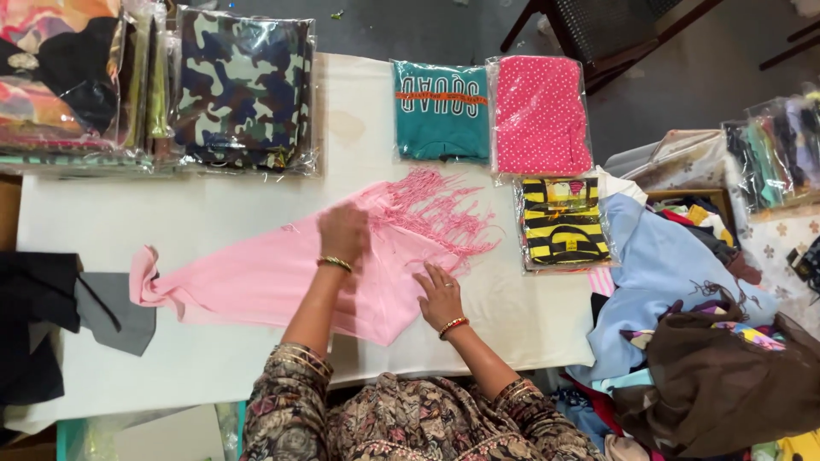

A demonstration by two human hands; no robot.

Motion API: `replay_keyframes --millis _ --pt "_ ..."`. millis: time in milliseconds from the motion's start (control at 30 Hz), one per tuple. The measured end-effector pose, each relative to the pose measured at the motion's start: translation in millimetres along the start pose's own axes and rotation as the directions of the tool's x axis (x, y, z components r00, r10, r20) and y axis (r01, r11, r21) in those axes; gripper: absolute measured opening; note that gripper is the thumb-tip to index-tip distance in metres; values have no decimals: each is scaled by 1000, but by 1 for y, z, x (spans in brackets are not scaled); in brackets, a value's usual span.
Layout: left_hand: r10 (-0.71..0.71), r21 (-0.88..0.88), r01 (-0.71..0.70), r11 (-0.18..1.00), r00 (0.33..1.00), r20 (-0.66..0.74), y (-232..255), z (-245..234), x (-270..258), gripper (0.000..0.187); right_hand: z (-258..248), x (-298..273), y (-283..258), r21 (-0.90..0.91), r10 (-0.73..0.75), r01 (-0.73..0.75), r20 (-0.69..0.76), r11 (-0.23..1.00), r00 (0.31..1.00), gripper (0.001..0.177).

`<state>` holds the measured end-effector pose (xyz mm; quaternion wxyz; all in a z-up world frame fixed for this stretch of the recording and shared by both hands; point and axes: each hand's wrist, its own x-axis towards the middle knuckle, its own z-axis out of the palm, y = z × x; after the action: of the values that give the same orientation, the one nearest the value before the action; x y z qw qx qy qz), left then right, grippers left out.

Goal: Folding pink and brown scarves and placing them into clear plastic packaging.

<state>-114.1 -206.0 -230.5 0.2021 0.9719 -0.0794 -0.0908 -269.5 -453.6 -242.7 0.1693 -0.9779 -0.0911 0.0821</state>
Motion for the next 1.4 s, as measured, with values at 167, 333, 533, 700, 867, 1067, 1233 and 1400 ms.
replay_keyframes --millis 167,333,533,700,867,1067,1233,1400 --pt "155 -447 -56 893 970 187 15 34 22 34 -1 1 2 -14 1 -1 10 1000 1000 62" --pt "-177 -424 -31 905 880 -441 -27 58 64 43 0 0 3 -12 2 -2 33 1000 999 62" --pt "-78 -217 -5 976 926 -369 -62 72 -38 24 6 -2 10 16 -10 10 -4 1000 1000 61" --pt "-181 -226 111 968 932 -315 -59 40 -176 21 5 1 8 58 -59 62 -55 996 997 60" --pt "-626 -344 526 778 691 -360 -119 51 -225 17 7 0 -15 -5 -79 79 -95 997 992 56" --pt "-740 -649 389 654 507 -442 -151 42 -224 24 17 -2 -53 143 -285 287 -33 947 958 55" --pt "-514 -507 232 830 673 -533 -91 45 -199 21 20 11 -70 457 50 -67 49 887 998 64" --pt "-321 -699 167 696 942 -95 1 66 -181 24 46 24 -43 486 123 -222 226 845 966 43"
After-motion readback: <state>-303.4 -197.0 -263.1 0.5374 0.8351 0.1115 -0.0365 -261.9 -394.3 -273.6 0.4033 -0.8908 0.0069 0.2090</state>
